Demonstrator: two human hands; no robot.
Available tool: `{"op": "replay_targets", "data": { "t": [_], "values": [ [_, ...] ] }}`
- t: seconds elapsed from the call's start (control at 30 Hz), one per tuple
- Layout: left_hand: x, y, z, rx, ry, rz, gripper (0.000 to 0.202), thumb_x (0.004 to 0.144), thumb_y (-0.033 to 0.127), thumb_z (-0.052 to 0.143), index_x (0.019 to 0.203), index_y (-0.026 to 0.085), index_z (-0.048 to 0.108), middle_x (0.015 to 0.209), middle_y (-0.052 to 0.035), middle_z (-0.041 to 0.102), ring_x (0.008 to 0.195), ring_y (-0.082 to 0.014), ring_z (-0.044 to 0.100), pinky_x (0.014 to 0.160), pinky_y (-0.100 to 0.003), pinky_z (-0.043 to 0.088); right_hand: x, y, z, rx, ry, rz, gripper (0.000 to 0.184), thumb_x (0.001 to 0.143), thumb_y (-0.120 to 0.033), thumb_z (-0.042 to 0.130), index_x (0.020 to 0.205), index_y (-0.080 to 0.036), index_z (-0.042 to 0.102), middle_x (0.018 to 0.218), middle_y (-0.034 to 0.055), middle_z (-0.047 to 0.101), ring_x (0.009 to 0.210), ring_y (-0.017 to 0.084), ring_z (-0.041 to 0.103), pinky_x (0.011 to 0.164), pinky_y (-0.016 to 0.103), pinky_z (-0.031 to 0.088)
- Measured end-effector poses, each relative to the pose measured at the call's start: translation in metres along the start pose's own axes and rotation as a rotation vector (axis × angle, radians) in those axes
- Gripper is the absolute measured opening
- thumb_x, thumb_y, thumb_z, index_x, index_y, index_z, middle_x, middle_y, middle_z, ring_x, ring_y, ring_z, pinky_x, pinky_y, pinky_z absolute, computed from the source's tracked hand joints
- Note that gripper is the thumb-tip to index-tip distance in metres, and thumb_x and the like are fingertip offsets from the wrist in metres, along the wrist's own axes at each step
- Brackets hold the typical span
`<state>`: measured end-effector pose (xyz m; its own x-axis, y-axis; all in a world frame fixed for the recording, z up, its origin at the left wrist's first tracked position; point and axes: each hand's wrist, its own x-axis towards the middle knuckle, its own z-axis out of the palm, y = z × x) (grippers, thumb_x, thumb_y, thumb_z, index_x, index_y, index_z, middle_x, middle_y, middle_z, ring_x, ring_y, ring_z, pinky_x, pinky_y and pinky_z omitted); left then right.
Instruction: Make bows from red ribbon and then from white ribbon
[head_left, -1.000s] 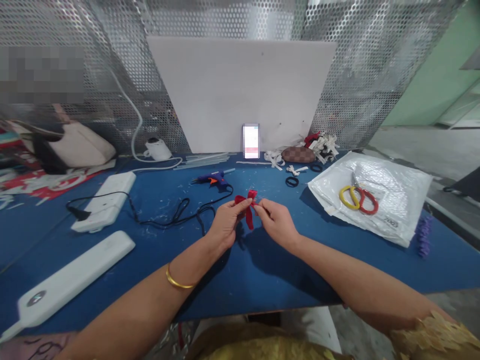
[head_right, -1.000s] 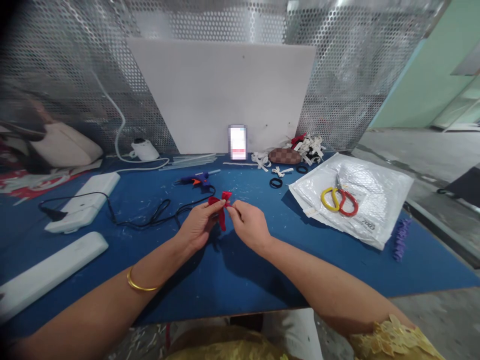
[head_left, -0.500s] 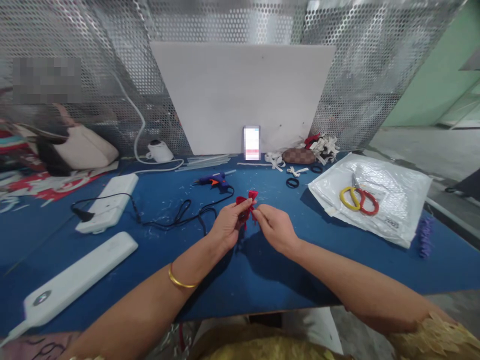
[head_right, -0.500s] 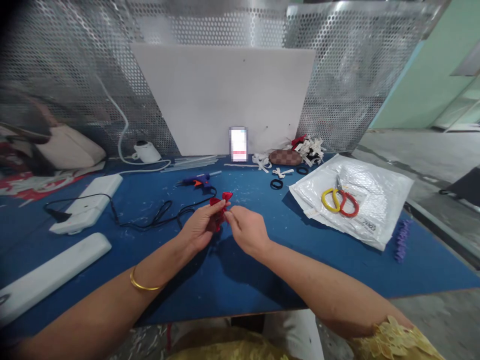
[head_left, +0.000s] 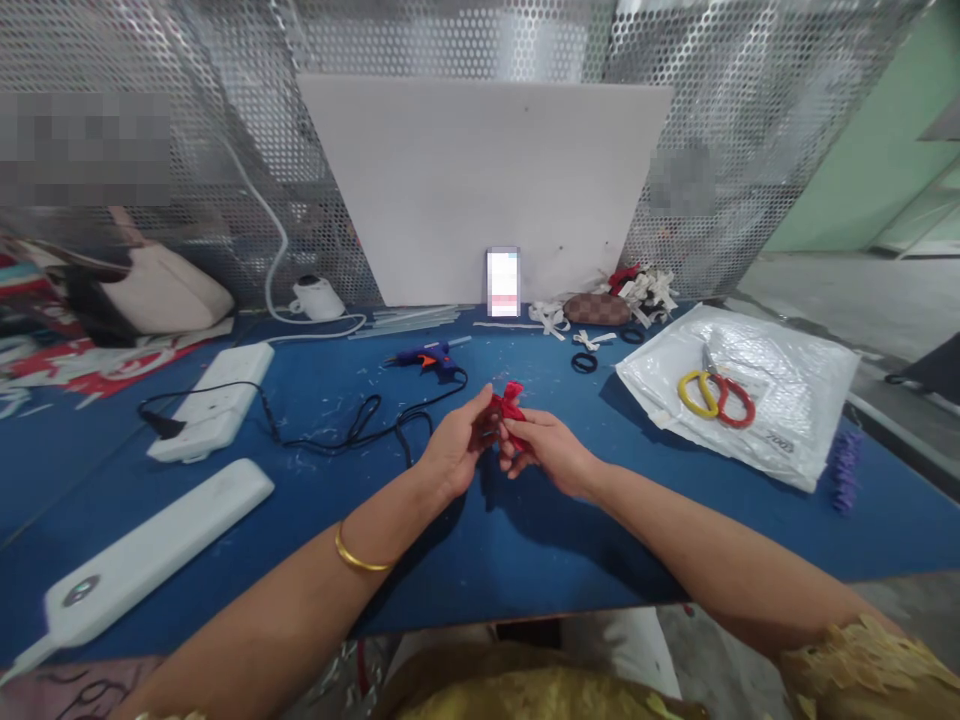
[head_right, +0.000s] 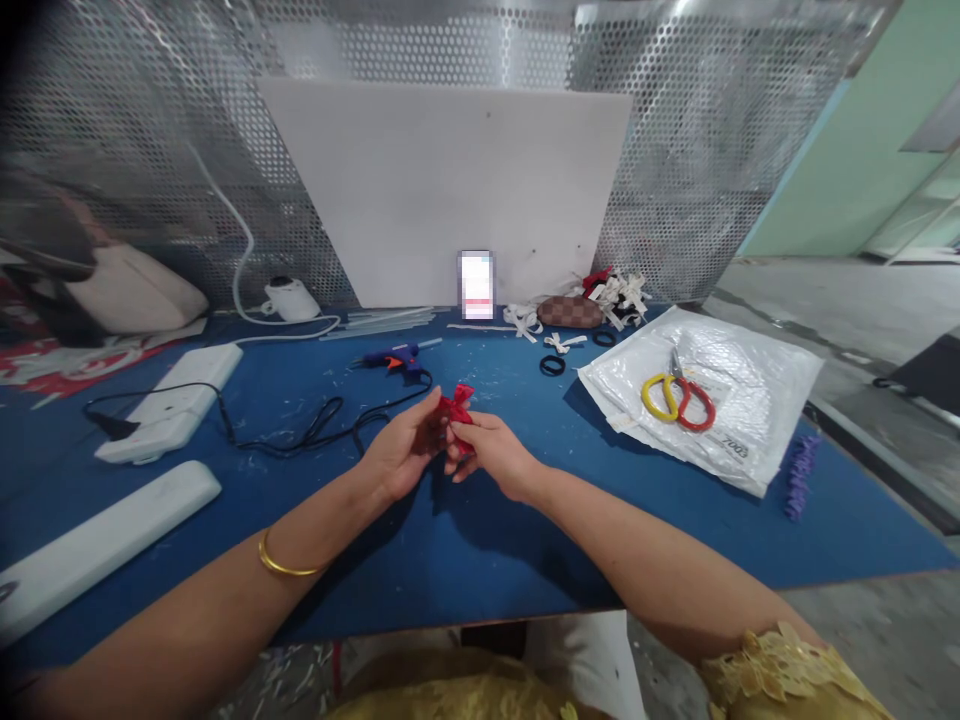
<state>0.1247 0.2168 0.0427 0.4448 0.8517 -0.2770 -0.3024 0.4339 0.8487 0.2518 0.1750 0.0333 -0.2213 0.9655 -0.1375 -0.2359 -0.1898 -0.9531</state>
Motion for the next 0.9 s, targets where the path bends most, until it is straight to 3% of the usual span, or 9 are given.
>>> {"op": "replay_targets", "data": {
  "t": [0.13,0.27,0.4,0.5,0.6,0.67,0.8,0.9],
  "values": [
    [-0.002,0.002,0.002,-0.024,-0.027,0.013,0.048,0.073,0.060,0.057,0.065,0.013,0.062,0.056,-0.0023,0.058,0.047,-0.0131,0.055,0.051,-0.027,0.043,0.000,-0.001,-0.001,0.025,0.021,-0.005,0.021,0.079,-0.036,0.053,0.072,-0.016,0.050,0.058,-0.0022,0.051,0.050,0.011,0.056,0.049,0.024,0.047],
    [-0.001,-0.003,0.002,0.056,-0.058,0.036,0.028,0.068,0.040,0.071,0.069,0.013,0.063,0.051,0.0000,0.056,0.045,-0.0132,0.053,0.048,-0.026,0.040,0.003,0.005,-0.002,-0.045,0.023,-0.053,0.022,0.080,-0.036,0.051,0.070,-0.017,0.049,0.057,-0.0024,0.051,0.049,0.011,0.055,0.050,0.023,0.045],
    [0.003,-0.007,0.000,0.027,0.063,0.052,0.025,0.064,0.031,0.075,0.079,0.013,0.067,0.061,-0.0015,0.063,0.054,-0.0118,0.057,0.055,-0.024,0.041,0.007,0.013,-0.003,-0.213,0.013,-0.102,0.035,0.087,-0.044,0.043,0.063,-0.018,0.041,0.051,-0.0050,0.042,0.044,0.009,0.048,0.048,0.022,0.041],
    [0.006,-0.010,-0.002,-0.017,0.163,0.039,0.026,0.059,0.027,0.078,0.078,0.012,0.070,0.070,-0.0028,0.067,0.060,-0.0095,0.056,0.059,-0.021,0.040,0.006,0.014,-0.004,-0.575,0.041,-0.169,0.037,0.092,-0.040,0.034,0.062,-0.019,0.038,0.052,-0.0042,0.041,0.045,0.009,0.044,0.050,0.023,0.035],
    [0.005,-0.011,0.000,-0.027,0.213,0.054,0.025,0.054,0.023,0.080,0.074,0.011,0.071,0.073,-0.0043,0.068,0.062,-0.0086,0.056,0.060,-0.020,0.039,-0.001,0.010,-0.001,-1.086,0.113,-0.311,0.029,0.094,-0.030,0.033,0.071,-0.018,0.046,0.065,0.0016,0.053,0.058,0.013,0.048,0.058,0.026,0.032],
    [0.003,-0.010,0.002,-0.025,0.194,0.051,0.024,0.053,0.022,0.080,0.072,0.010,0.071,0.072,-0.0046,0.068,0.062,-0.0083,0.055,0.059,-0.019,0.039,-0.007,0.006,0.002,-1.278,0.138,-0.357,0.026,0.095,-0.026,0.031,0.079,-0.017,0.050,0.075,0.0050,0.059,0.065,0.015,0.051,0.060,0.027,0.031],
    [0.003,-0.003,0.003,-0.018,0.106,0.076,0.027,0.057,0.027,0.079,0.077,0.011,0.071,0.073,-0.0035,0.067,0.063,-0.0085,0.056,0.060,-0.019,0.041,-0.012,0.001,0.005,-1.242,0.197,-0.363,0.024,0.094,-0.029,0.035,0.084,-0.018,0.054,0.076,0.0038,0.060,0.065,0.014,0.051,0.060,0.026,0.029],
    [0.004,0.001,0.001,0.009,0.124,0.212,0.030,0.061,0.032,0.078,0.080,0.012,0.068,0.075,-0.0023,0.066,0.066,-0.0103,0.057,0.063,-0.022,0.044,-0.009,-0.003,0.001,-0.949,0.317,-0.387,0.023,0.089,-0.038,0.047,0.079,-0.019,0.055,0.071,0.0004,0.057,0.064,0.013,0.049,0.060,0.025,0.032]
  ]
}}
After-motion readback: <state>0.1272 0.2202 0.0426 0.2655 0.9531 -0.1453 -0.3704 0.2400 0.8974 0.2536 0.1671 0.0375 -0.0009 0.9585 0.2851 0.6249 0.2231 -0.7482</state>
